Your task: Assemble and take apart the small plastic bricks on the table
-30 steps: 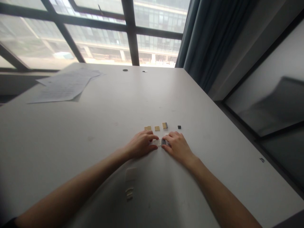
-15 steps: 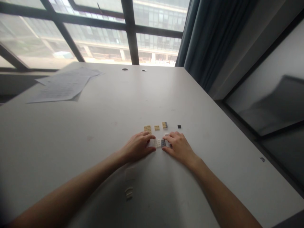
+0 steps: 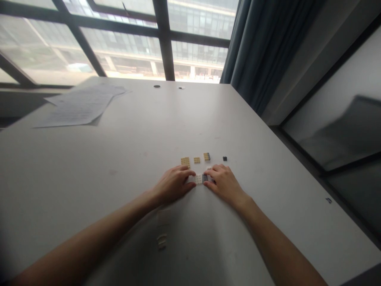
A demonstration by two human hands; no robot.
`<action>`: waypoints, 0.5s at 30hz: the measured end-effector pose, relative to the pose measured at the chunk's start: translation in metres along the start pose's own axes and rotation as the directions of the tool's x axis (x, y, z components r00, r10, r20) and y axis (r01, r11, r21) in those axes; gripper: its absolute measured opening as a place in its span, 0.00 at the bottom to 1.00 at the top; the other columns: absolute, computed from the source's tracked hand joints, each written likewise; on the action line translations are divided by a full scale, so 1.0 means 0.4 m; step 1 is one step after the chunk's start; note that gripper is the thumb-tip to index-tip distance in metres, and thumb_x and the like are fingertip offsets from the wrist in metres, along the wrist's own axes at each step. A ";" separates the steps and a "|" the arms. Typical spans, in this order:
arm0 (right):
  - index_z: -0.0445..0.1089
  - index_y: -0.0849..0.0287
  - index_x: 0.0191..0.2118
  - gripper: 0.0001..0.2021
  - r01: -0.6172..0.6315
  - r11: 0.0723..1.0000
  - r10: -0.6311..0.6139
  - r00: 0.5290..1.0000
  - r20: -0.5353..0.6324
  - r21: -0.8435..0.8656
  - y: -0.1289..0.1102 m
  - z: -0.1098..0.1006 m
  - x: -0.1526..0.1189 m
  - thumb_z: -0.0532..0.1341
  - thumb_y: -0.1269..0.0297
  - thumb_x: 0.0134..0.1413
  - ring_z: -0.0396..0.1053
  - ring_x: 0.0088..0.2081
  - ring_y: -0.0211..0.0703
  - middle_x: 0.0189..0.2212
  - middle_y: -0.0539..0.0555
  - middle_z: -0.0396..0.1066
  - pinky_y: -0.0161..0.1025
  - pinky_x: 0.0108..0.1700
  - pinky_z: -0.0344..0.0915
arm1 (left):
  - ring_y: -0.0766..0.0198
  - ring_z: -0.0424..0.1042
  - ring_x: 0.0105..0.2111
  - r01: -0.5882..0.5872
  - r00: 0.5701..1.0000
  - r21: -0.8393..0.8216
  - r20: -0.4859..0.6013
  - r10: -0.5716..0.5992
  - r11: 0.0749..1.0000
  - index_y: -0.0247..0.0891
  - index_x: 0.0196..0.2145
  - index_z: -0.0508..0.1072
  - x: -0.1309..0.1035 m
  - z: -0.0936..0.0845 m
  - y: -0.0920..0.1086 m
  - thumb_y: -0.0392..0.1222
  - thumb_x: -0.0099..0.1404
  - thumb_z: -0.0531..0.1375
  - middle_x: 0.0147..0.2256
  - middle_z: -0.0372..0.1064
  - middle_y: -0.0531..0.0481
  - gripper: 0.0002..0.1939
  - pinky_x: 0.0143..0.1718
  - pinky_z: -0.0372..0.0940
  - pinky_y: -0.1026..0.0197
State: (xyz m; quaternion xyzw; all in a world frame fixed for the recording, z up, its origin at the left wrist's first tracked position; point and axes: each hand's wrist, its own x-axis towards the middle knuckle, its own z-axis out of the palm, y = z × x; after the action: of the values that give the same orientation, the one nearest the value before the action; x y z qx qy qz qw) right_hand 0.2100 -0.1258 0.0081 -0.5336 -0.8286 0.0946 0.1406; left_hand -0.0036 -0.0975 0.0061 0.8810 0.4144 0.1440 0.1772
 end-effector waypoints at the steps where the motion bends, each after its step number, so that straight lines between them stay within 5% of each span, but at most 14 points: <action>1: 0.72 0.55 0.46 0.13 0.001 1.000 -0.001 1.000 0.001 0.004 0.000 0.000 0.001 0.63 0.63 0.54 0.66 0.46 0.49 0.40 0.55 0.72 0.45 0.50 0.58 | 0.57 0.70 0.40 -0.003 1.000 0.000 -0.001 0.003 1.000 0.41 0.42 0.75 0.000 0.001 0.000 0.45 0.60 0.60 0.38 0.71 0.48 0.12 0.43 0.65 0.58; 9: 0.70 0.57 0.48 0.15 -0.024 0.999 0.025 0.999 -0.031 0.026 -0.004 -0.002 -0.007 0.63 0.61 0.54 0.67 0.45 0.49 0.40 0.55 0.71 0.46 0.49 0.59 | 0.60 0.70 0.37 -0.003 0.999 -0.065 -0.034 0.000 0.998 0.40 0.46 0.72 -0.012 -0.012 -0.010 0.44 0.61 0.61 0.36 0.71 0.49 0.16 0.41 0.64 0.59; 15: 0.70 0.57 0.47 0.13 0.023 0.999 -0.019 0.996 -0.084 0.048 -0.033 -0.035 -0.033 0.63 0.64 0.55 0.67 0.42 0.48 0.38 0.56 0.71 0.46 0.47 0.62 | 0.61 0.68 0.39 -0.092 0.996 -0.193 -0.038 0.087 0.977 0.40 0.43 0.72 -0.135 -0.084 -0.039 0.46 0.63 0.59 0.38 0.69 0.47 0.12 0.42 0.64 0.60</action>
State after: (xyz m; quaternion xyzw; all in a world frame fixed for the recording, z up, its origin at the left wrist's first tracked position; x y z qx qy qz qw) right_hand 0.2084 -0.1431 0.0236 -0.5249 -0.8249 0.0912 0.1891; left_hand -0.0611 -0.1239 0.0237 0.8750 0.3609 0.2047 0.2495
